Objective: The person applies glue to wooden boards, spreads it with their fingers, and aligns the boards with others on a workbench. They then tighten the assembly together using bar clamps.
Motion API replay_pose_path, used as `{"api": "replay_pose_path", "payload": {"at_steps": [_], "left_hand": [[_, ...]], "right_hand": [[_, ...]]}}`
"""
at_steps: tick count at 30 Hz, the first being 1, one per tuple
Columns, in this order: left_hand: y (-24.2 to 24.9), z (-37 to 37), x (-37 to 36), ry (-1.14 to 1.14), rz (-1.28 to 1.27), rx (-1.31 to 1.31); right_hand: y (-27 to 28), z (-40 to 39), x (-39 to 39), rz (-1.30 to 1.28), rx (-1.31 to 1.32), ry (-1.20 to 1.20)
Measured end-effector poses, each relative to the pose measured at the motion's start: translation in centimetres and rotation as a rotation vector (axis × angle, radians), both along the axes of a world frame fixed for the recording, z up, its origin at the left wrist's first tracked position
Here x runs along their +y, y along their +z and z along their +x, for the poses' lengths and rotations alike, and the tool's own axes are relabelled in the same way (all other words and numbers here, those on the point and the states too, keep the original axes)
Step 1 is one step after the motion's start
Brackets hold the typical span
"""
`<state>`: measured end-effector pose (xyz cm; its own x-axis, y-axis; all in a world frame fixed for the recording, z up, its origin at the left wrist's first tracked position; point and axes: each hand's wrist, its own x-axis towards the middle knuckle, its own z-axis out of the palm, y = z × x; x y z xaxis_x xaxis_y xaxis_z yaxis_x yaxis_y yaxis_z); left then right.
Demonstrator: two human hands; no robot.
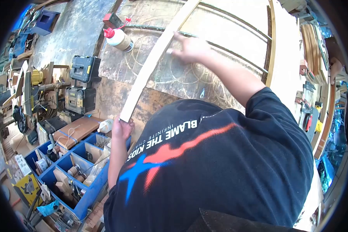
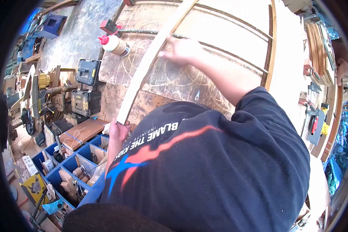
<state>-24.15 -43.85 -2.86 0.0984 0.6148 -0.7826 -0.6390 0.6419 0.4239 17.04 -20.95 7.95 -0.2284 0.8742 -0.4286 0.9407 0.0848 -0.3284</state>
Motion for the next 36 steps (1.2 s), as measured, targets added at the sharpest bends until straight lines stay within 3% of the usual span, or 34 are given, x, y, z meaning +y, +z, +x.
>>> {"api": "replay_pose_path", "payload": {"at_steps": [3, 4, 6, 9, 12, 15, 16, 18, 21, 23, 25, 26, 29, 30, 32, 35, 36], "left_hand": [[0.0, -0.9, -0.2, 0.020, 0.007, -0.024], [0.2, -1.1, -0.4, 0.016, 0.007, -0.009], [1.1, -1.1, -0.7, 0.016, 0.006, 0.020], [1.7, -1.4, -1.8, 0.045, -0.028, 0.060], [1.7, -1.7, -2.2, 0.031, -0.012, 0.065], [1.6, -1.7, -2.1, 0.073, -0.029, 0.083], [1.5, -1.6, -2.0, 0.085, -0.032, 0.088], [1.3, -2.1, -2.3, 0.101, -0.035, 0.076], [0.8, -2.2, -2.0, 0.075, -0.024, 0.094], [0.2, -2.9, -2.2, 0.077, -0.028, 0.120], [0.3, -3.0, -2.6, 0.119, -0.042, 0.139], [0.5, -3.1, -2.3, 0.136, -0.042, 0.148], [0.8, -4.2, -3.1, 0.110, -0.045, 0.106], [0.6, -4.6, -3.1, 0.112, -0.049, 0.112], [0.9, -5.0, -3.2, 0.094, -0.064, 0.133], [1.5, -5.1, -4.2, 0.091, -0.079, 0.135], [0.9, -5.5, -4.0, 0.080, -0.061, 0.145]], "right_hand": [[1.9, -0.4, 0.0, -0.056, 0.014, 0.036], [-2.0, -0.8, -1.0, 0.221, 0.071, 0.313], [1.0, -3.9, -3.9, -0.038, -0.003, 0.564], [0.0, -4.3, -2.4, -0.015, -0.015, 0.526], [-1.3, -1.0, 3.2, -0.034, 0.114, 0.168], [0.7, -1.0, 2.9, 0.007, 0.036, 0.294], [1.8, -2.0, 1.1, 0.076, -0.051, 0.433], [6.2, -3.6, -1.4, -0.086, -0.219, 0.739], [1.3, -2.2, -0.7, 0.063, -0.048, 0.510], [-2.0, 0.0, 3.0, 0.082, 0.012, 0.070], [-0.1, 2.1, 5.0, -0.001, 0.117, -0.010], [0.9, 2.4, 5.4, -0.001, 0.044, 0.003], [-1.0, 0.3, 1.7, 0.154, 0.001, 0.406], [3.8, -1.4, -0.1, -0.099, -0.074, 0.513], [2.1, -2.5, -1.5, -0.096, -0.077, 0.584], [-1.9, -0.5, 2.7, 0.055, -0.044, 0.246], [-1.0, 1.1, 4.5, -0.059, 0.165, 0.052]]}}
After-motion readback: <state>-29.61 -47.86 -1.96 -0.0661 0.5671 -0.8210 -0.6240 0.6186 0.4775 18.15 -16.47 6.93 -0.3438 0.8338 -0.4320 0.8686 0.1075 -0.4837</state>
